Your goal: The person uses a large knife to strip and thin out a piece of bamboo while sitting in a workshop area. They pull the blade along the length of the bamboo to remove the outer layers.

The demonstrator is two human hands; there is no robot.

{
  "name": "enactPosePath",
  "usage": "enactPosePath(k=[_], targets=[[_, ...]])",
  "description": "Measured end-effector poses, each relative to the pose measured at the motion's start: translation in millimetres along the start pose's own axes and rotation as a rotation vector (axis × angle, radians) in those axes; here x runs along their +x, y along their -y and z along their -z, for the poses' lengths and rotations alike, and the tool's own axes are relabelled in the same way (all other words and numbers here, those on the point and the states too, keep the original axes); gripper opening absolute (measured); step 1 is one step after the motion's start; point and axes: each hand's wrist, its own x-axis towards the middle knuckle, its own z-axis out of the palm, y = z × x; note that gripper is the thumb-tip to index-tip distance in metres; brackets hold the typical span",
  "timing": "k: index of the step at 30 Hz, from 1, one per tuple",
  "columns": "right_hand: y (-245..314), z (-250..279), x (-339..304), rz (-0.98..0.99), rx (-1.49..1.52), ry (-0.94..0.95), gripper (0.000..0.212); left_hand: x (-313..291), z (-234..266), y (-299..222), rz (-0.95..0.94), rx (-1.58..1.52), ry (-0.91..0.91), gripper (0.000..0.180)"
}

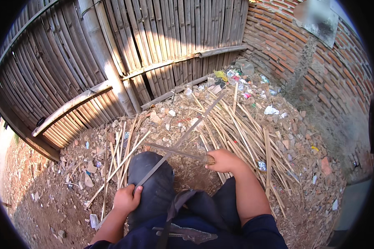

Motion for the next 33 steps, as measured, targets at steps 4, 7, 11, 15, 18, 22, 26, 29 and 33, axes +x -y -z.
enactPosePath(k=[4,7,11,15,18,22,26,29,33], targets=[[-5.0,5.3,5.9,0.058,0.008,0.031,0.039,-1.8,1.3,3.6,0.008,-0.008,0.003,0.046],[-42.4,10.6,3.9,-0.04,0.108,-0.032,0.042,0.4,-1.3,0.8,0.007,0.01,-0.003,0.047],[-56.4,12.4,1.5,-0.234,0.084,-0.315,0.044,1.9,-0.4,-3.2,0.03,0.021,0.01,0.047],[-19.9,18.1,-6.2,-0.137,0.079,-0.197,0.045,-0.6,-3.7,2.6,0.012,0.027,-0.012,0.047],[-8.8,7.3,-1.7,-0.062,0.048,-0.089,0.041,-1.0,-4.7,3.9,-0.014,0.016,-0.025,0.047],[-0.7,4.2,-2.4,0.031,-0.003,-0.02,0.036,1.3,-4.4,2.9,-0.008,-0.004,-0.021,0.048],[-15.8,12.3,-2.8,0.063,0.03,-0.095,0.037,0.7,-1.7,3.0,-0.012,-0.012,-0.015,0.048],[-25.4,25.9,-11.6,-0.132,0.115,-0.151,0.038,2.2,-1.1,0.2,-0.018,-0.012,-0.008,0.048],[-32.6,23.0,-9.0,-0.177,0.141,-0.209,0.037,2.5,0.1,-2.4,-0.007,0.003,0.004,0.048]])
